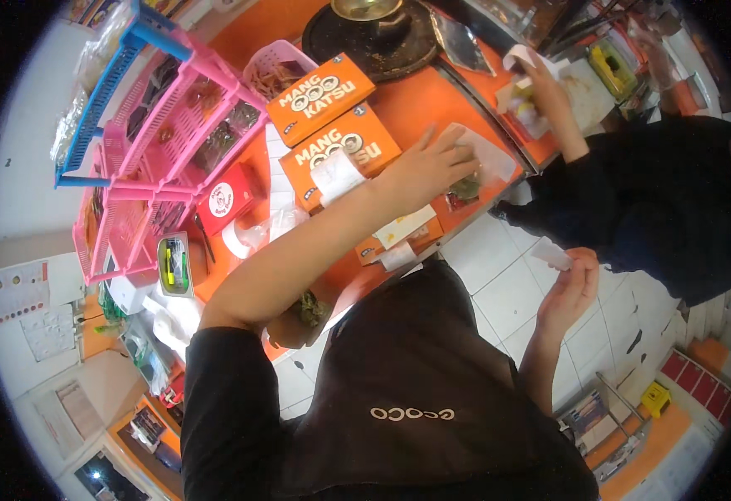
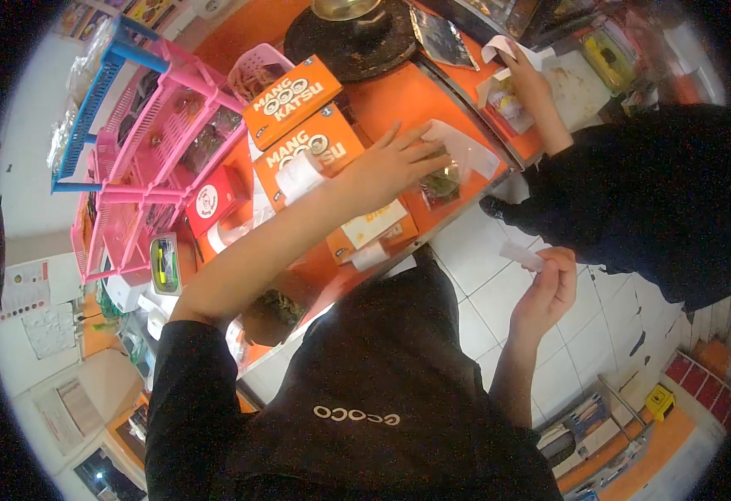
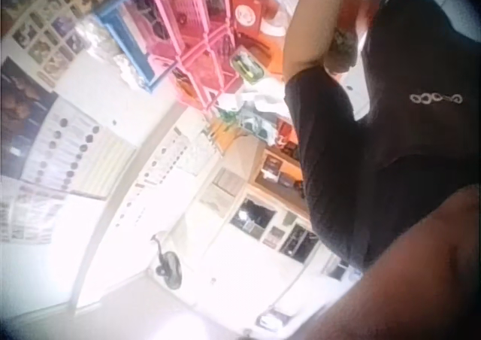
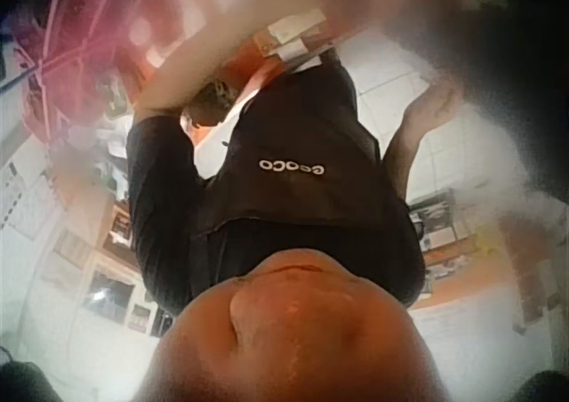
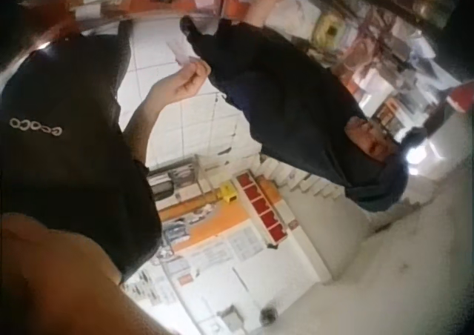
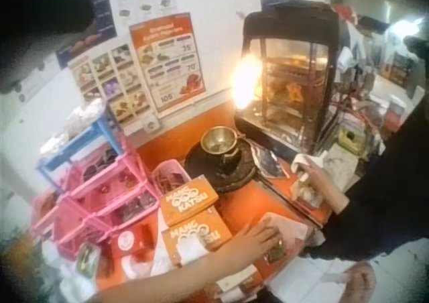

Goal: The person packages various food items into cardboard boxes and paper containers, seals them with tape, and then places the individual containers into a large clear plastic bag along with paper receipts.

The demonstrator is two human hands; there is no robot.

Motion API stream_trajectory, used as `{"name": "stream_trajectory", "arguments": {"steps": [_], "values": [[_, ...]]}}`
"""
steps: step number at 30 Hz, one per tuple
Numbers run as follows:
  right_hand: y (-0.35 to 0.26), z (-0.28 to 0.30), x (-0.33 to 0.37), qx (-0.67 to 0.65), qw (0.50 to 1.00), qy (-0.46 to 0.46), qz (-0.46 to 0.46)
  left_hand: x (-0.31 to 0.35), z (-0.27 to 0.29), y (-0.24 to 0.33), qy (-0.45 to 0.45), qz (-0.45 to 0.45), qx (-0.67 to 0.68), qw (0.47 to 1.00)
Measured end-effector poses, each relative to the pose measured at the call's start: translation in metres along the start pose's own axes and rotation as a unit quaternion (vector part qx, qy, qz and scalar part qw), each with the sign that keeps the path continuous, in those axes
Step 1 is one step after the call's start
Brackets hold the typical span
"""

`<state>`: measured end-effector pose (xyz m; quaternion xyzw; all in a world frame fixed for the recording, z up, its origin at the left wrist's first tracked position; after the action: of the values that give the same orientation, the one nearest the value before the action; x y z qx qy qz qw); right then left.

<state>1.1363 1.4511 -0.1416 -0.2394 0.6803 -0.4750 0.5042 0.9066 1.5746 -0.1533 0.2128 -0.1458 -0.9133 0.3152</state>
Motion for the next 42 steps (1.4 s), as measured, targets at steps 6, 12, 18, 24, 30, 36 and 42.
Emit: {"name": "stream_trajectory", "arguments": {"steps": [6,12,18,24,30,36,42], "values": [[0.004,0.01,-0.002,0.012,0.999,0.007,-0.029,0.051,0.059,0.017,-0.013,0.14,0.0,0.99],[-0.002,-0.084,0.017,-0.028,0.98,-0.199,0.003,0.206,0.218,0.028,0.167,0.395,-0.056,0.901],[-0.045,-0.239,0.133,-0.094,0.842,-0.531,-0.006,0.441,0.172,0.057,0.251,0.628,-0.002,0.736],[-0.024,-0.283,0.216,-0.129,0.771,-0.622,0.05,0.448,0.054,0.075,0.228,0.56,0.172,0.778],[-0.006,-0.283,0.249,-0.163,0.79,-0.589,0.037,0.435,0.019,0.06,0.298,0.488,0.224,0.789],[-0.002,-0.299,0.267,-0.189,0.824,-0.534,0.006,0.43,0.028,0.057,0.313,0.426,0.144,0.836],[0.013,-0.307,0.282,-0.053,0.839,-0.519,0.157,0.413,0.039,0.056,0.335,0.385,0.092,0.855]]}}
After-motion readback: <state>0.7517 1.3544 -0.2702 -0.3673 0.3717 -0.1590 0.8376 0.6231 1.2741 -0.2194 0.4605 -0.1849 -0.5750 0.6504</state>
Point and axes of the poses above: each hand's wrist, its own x-axis away from the middle knuckle, its own z-axis out of the back of the hand, y = z × x, the point moved 10 cm from there along -x, towards the middle knuckle, and after that the axes turned 9 degrees about z, right-handed, at the moved point
